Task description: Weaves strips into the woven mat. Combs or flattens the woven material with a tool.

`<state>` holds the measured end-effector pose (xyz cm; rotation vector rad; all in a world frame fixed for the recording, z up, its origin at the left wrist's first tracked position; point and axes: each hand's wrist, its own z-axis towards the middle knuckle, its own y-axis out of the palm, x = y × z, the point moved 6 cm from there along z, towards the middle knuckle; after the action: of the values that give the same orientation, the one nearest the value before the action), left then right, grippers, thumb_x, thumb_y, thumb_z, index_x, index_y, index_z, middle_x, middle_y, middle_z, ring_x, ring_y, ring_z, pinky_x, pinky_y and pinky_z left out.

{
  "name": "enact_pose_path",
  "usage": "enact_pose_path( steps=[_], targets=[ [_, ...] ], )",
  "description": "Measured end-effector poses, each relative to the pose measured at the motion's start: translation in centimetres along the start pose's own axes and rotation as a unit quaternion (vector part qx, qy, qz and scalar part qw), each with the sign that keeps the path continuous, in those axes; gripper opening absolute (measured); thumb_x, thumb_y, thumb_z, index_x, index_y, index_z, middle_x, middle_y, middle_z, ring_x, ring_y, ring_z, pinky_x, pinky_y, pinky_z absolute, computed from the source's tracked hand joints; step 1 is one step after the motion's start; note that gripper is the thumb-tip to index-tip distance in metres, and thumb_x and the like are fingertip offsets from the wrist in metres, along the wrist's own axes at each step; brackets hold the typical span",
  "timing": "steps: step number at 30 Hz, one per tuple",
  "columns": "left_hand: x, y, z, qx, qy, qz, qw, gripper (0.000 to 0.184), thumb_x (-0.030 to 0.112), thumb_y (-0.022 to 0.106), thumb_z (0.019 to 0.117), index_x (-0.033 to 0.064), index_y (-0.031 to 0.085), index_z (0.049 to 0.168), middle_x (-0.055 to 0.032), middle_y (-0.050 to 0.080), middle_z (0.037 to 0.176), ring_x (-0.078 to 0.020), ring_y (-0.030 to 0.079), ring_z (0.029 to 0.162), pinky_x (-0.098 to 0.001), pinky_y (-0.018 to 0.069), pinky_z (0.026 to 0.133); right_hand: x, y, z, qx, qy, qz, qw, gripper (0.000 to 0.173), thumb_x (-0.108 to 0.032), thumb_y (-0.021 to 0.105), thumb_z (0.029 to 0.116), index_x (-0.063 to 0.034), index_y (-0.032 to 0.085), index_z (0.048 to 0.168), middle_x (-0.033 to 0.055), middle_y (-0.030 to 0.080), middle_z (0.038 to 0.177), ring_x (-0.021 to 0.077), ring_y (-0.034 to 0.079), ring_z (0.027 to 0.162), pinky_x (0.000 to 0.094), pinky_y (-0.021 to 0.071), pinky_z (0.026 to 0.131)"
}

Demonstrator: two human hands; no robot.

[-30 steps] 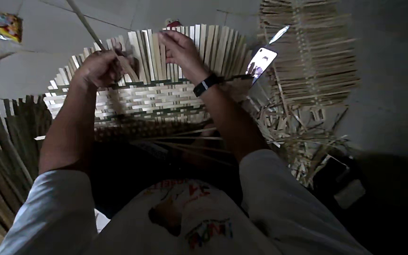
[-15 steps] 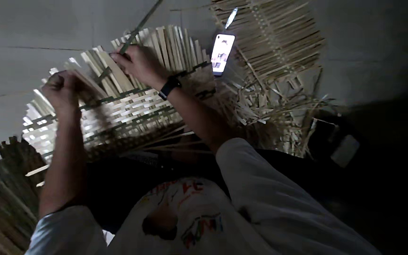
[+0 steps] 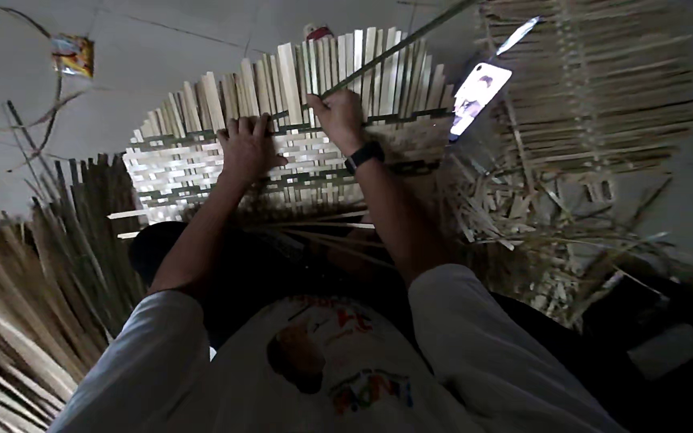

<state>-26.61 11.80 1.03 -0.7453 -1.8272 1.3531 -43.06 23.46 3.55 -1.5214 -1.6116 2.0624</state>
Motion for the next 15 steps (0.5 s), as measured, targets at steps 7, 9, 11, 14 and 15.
enact_pose_path(
  steps=[7,9,11,14,15],
  targets=[
    [0.6,-0.5,0.1,-0.013,-0.036,0.010,0.999,0.094,0.058,0.087,0.0712,0.0179,0.051,0.148,-0.0272,0.049,0.146,-0.0524,0.040,0.138,-0.0762,0.0315,0.104,1.2,1.3,-2.0,0.012,0.069,0.019,0.997,0.045,-0.037,0.060,0.1020,0.0012,0.072,0.082,0.0180,0.071,0.091,0.0316,0.069,0.094,0.0519,0.0527,0.087],
    [0.7,-0.5,0.1,-0.016,-0.040,0.019,0.999,0.096,0.060,0.087,0.0702,0.0187,0.051,0.149,-0.0267,0.049,0.147,-0.0526,0.040,0.139,-0.0785,0.0294,0.104,1.1,1.2,-2.0,0.008,0.092,0.023,0.995,0.041,-0.036,0.062,0.1003,0.0007,0.073,0.085,0.0177,0.072,0.096,0.0314,0.069,0.098,0.0519,0.0530,0.089],
    [0.7,-0.6,0.4,-0.017,-0.042,0.025,0.999,0.097,0.060,0.086,0.0697,0.0182,0.051,0.149,-0.0266,0.048,0.148,-0.0527,0.039,0.140,-0.0805,0.0271,0.104,1.2,1.2,-1.8,0.010,0.097,0.038,0.995,0.039,-0.034,0.063,0.1000,0.0011,0.073,0.087,0.0183,0.072,0.098,0.0318,0.069,0.099,0.0520,0.0530,0.090],
    [1.1,-0.7,0.1,-0.020,-0.044,0.032,0.998,0.096,0.060,0.086,0.0712,0.0178,0.050,0.150,-0.0263,0.046,0.149,-0.0532,0.038,0.140,-0.0812,0.0260,0.105,1.5,1.3,-2.4,0.006,0.107,0.054,0.993,0.040,-0.035,0.062,0.1011,-0.0002,0.072,0.084,0.0167,0.070,0.093,0.0292,0.069,0.092,0.0507,0.0536,0.085],
    [1.1,-0.8,0.1,-0.014,-0.038,0.032,0.999,0.096,0.059,0.086,0.0713,0.0174,0.050,0.149,-0.0267,0.047,0.148,-0.0537,0.039,0.139,-0.0816,0.0262,0.104,1.4,1.3,-2.5,0.002,0.111,0.062,0.992,0.042,-0.036,0.062,0.1019,-0.0004,0.072,0.083,0.0160,0.070,0.091,0.0285,0.069,0.088,0.0506,0.0538,0.083]
  ],
)
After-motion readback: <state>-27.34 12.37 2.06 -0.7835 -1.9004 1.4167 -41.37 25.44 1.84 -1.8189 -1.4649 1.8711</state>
